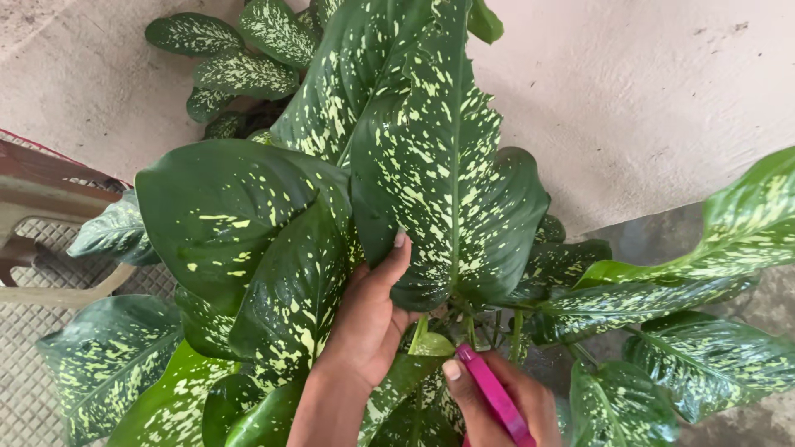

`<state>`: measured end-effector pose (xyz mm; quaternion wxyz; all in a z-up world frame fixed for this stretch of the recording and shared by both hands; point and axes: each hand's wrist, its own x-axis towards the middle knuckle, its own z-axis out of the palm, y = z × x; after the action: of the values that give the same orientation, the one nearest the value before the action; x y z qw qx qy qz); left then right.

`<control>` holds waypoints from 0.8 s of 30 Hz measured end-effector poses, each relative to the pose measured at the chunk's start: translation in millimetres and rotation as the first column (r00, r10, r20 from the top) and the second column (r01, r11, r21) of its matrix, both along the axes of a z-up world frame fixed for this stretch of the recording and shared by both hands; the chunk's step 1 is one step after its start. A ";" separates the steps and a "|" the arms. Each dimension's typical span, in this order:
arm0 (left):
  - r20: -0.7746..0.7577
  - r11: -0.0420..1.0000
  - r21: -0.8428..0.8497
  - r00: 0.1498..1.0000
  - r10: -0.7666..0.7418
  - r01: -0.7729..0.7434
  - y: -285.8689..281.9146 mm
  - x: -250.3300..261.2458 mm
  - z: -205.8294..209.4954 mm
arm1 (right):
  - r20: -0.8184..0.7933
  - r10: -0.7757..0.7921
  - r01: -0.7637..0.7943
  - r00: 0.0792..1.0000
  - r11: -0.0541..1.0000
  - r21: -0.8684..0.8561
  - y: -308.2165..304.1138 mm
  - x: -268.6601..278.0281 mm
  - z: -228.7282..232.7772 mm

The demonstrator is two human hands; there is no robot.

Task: The person sprays the leaves of a potted plant with a spray bottle, wipes the surfaces by hand, and removes a small piece from one leaf.

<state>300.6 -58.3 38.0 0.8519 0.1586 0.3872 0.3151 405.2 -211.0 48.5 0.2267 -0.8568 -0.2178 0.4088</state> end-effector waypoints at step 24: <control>-0.034 0.998 0.028 0.998 -0.055 0.056 4.3 -4.5 9.9 | 0.033 -0.108 0.102 0.994 0.985 0.142 11.8 -1.3 11.5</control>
<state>296.1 -54.1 47.9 0.8515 0.1866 0.3920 0.2940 403.9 -199.2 60.0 0.3030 -0.8572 -0.2049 0.3625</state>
